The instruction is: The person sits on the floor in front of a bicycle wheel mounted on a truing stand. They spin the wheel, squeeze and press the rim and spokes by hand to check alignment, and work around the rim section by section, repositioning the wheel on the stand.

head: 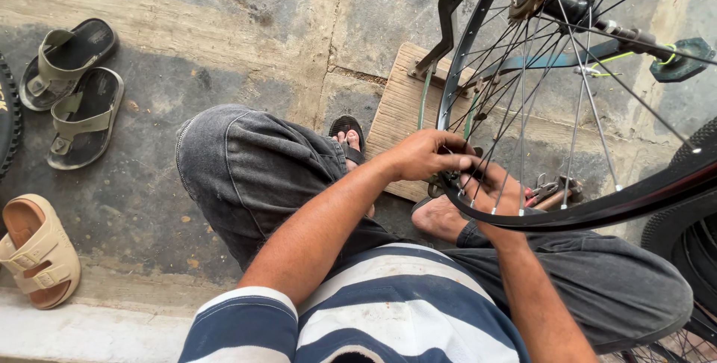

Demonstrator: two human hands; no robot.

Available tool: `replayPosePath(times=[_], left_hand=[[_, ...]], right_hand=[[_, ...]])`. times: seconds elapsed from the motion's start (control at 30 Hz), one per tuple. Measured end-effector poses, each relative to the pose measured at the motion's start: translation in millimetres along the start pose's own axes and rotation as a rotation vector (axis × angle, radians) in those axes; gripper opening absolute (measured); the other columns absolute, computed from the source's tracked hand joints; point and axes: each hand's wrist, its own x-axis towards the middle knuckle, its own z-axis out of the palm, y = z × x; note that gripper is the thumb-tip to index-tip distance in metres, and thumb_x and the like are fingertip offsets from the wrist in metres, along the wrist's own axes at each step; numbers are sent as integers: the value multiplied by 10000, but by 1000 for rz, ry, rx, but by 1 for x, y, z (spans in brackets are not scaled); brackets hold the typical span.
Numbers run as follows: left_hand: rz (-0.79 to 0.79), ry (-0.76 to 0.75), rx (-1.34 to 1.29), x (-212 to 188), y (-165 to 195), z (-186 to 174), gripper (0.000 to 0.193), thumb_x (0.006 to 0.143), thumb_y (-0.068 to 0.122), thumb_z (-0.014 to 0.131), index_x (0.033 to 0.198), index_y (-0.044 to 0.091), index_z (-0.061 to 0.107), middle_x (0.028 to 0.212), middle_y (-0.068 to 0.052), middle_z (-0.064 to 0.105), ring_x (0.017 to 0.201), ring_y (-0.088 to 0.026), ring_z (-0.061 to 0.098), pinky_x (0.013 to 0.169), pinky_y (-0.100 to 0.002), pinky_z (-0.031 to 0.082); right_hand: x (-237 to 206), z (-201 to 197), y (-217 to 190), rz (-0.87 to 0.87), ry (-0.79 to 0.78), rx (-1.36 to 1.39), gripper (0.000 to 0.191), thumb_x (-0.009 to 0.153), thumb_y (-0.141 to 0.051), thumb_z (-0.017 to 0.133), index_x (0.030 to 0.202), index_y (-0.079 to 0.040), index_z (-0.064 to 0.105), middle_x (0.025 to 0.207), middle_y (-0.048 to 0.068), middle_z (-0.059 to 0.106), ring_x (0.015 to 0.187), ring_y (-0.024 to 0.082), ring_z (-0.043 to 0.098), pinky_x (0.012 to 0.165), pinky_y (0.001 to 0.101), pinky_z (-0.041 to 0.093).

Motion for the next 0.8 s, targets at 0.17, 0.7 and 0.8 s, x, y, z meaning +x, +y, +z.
replayPosePath(times=[0.17,0.7,0.8], left_hand=[[37,-146,-161,-3,-3,-2,410,883,312,799,1187,46,729,1084,-70,780,1018,-127,718,922,-320,556],[16,82,307,-14,45,10,509,811,436,852,1041,-2,727,936,-161,763,856,-272,745,772,-396,586],[-36,-427,-649,-25,42,-3,546,982,314,768,1393,-22,640,1135,-83,719,925,-153,645,842,-328,536]], right_hand=[[-28,-13,-26,-372,-46,-452,292,945,-19,684,1232,33,684,1090,136,705,960,231,701,817,320,549],[-52,-1,-62,-486,35,-891,119,862,-128,767,967,-72,771,792,114,707,691,324,686,618,444,486],[-70,-12,-87,-414,181,-605,176,870,-129,764,1039,-81,760,875,94,745,753,235,746,688,344,556]])
